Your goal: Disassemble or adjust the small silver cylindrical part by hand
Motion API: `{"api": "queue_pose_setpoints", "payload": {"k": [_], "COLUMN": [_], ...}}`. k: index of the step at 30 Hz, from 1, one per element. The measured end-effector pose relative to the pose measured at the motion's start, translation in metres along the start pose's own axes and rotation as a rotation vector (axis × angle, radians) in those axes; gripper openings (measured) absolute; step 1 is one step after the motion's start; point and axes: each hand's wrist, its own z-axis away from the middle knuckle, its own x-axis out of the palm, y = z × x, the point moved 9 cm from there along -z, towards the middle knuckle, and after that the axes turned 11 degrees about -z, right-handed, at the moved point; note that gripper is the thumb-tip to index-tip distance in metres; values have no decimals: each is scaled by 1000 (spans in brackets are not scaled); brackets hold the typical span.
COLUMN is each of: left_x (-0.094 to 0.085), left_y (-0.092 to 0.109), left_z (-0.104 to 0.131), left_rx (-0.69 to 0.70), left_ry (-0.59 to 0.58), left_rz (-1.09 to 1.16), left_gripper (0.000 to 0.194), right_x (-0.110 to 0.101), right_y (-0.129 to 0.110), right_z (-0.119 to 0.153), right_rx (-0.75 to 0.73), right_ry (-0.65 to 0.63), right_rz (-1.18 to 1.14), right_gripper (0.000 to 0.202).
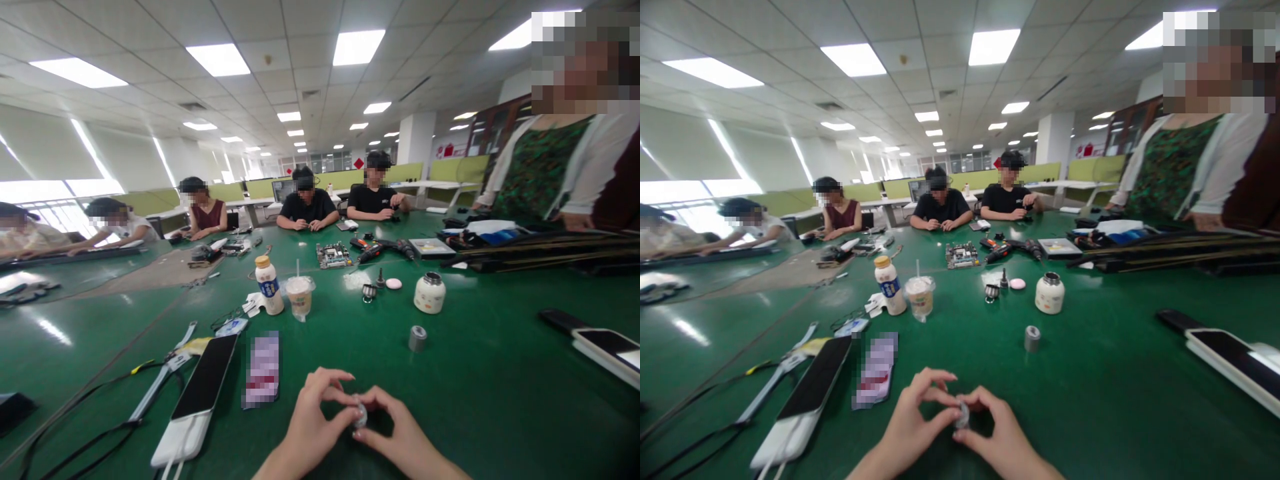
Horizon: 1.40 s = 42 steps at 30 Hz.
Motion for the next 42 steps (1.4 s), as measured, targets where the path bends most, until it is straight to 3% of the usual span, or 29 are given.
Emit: {"api": "queue_pose_setpoints", "payload": {"k": [4,12,18,23,30,38,42], "left_x": [2,3,1,4,5,10,-1], "left_y": [9,7,16,9,17,0,-12], "left_z": [3,4,8,6,8,6,4], "left_rx": [29,60,106,43,117,58,9], "left_ry": [-34,-31,-32,-5,1,44,142], "left_rz": [-57,-54,12,-68,-36,-51,-40], "left_gripper": [31,37,56,43,51,46,41], "right_x": [1,1,2,2,2,2,-1], "right_y": [-3,-4,-7,-8,-6,-1,5], "right_z": [0,-1,-1,0,-2,-3,-5], "right_rx": [1,-9,-31,-30,-51,-52,-33], "right_ry": [0,8,-8,1,12,-15,8], "right_rz": [-22,4,-44,-17,-12,-39,17], "right_gripper": [23,21,20,22,17,23,25]}}
